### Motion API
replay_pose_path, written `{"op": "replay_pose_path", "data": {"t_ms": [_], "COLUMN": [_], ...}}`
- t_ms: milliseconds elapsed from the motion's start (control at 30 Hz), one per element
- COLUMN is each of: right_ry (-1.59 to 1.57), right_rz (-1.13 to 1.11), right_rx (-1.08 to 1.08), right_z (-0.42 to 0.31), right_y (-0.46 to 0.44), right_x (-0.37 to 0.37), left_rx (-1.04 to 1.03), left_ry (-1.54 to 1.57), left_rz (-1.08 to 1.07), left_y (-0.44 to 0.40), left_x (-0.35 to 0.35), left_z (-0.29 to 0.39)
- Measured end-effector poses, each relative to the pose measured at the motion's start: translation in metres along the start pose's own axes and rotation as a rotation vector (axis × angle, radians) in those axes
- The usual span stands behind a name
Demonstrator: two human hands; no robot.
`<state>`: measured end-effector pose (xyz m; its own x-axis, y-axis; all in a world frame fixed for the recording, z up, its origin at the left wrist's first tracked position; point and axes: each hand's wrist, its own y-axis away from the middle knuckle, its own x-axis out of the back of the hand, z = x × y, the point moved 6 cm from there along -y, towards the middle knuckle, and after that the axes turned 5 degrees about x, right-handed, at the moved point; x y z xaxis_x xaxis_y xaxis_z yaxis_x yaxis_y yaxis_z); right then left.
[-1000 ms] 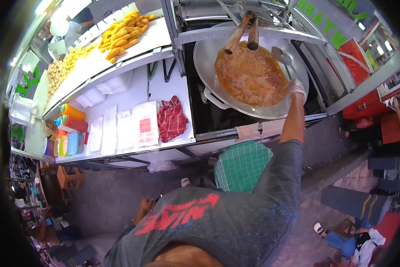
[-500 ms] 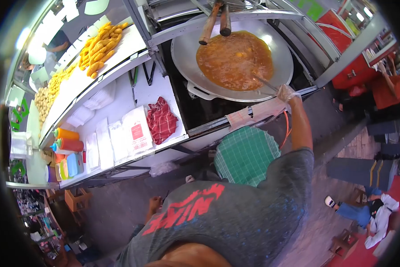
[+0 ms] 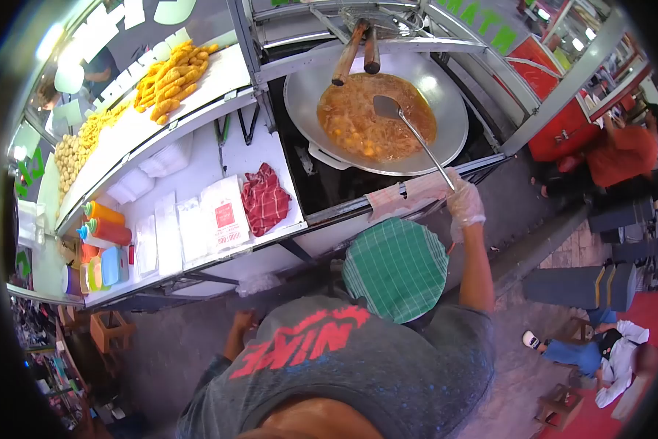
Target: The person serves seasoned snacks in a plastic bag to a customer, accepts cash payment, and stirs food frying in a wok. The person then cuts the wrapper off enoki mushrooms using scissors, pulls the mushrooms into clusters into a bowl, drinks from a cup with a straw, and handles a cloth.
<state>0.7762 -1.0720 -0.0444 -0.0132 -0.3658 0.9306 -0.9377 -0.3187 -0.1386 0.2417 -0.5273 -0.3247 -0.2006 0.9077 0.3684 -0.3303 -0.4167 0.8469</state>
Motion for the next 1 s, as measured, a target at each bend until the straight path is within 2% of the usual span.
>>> {"op": "replay_pose_path", "data": {"t_ms": [67,133,233,300,367,400,433,467,500,533,567,633,700,733,800,867,933,1000], "right_ry": [-0.003,-0.026,-0.067,-0.092,-0.176,-0.2,-0.223,-0.235,-0.179,-0.12,-0.061,-0.181,-0.148,-0.153,-0.152,-0.177,-0.294,-0.496], "right_rz": [0.121,0.118,0.184,0.243,0.336,0.372,0.406,0.462,0.411,0.363,0.317,0.332,0.276,0.284,0.284,0.297,0.294,0.266], "right_rx": [-0.027,-0.091,-0.086,-0.035,0.02,0.02,0.019,0.049,-0.032,-0.114,-0.194,-0.207,-0.307,-0.267,-0.248,-0.242,-0.261,-0.298], "right_z": [-0.019,-0.023,-0.029,-0.035,-0.044,-0.049,-0.051,-0.048,-0.046,-0.045,-0.042,-0.035,-0.04,-0.037,-0.035,-0.029,-0.02,-0.006], "right_y": [0.02,0.029,0.036,0.039,0.045,0.048,0.05,0.052,0.053,0.053,0.054,0.057,0.061,0.061,0.062,0.062,0.061,0.058], "right_x": [0.007,0.006,0.014,0.025,0.046,0.059,0.069,0.077,0.08,0.085,0.087,0.072,0.061,0.055,0.045,0.044,0.04,0.037], "left_rx": [0.013,-0.008,-0.377,-0.541,-0.93,-1.081,-1.315,-1.309,-1.461,-1.322,-1.415,-1.302,-1.087,-0.982,-1.021,-1.116,-0.916,-0.78], "left_ry": [-0.141,-0.37,-0.775,-0.528,-0.45,-0.549,-0.417,-0.411,-0.384,-0.471,-0.47,-0.439,-0.443,-0.446,-0.55,-0.694,-0.555,-0.439], "left_rz": [-0.09,-0.18,-0.439,-0.488,-0.421,-0.125,-0.049,0.047,0.209,0.337,0.499,0.593,0.54,0.512,0.4,0.55,0.378,0.264], "left_y": [-0.003,0.025,0.053,0.152,0.222,0.248,0.274,0.285,0.296,0.313,0.308,0.298,0.28,0.272,0.256,0.213,0.154,0.14], "left_x": [-0.002,-0.011,-0.038,-0.054,-0.06,-0.058,-0.06,-0.064,-0.068,-0.073,-0.086,-0.108,-0.127,-0.134,-0.144,-0.163,-0.163,-0.158], "left_z": [0.017,0.062,0.153,0.265,0.368,0.417,0.463,0.508,0.55,0.591,0.634,0.705,0.753,0.77,0.797,0.826,0.848,0.844]}}
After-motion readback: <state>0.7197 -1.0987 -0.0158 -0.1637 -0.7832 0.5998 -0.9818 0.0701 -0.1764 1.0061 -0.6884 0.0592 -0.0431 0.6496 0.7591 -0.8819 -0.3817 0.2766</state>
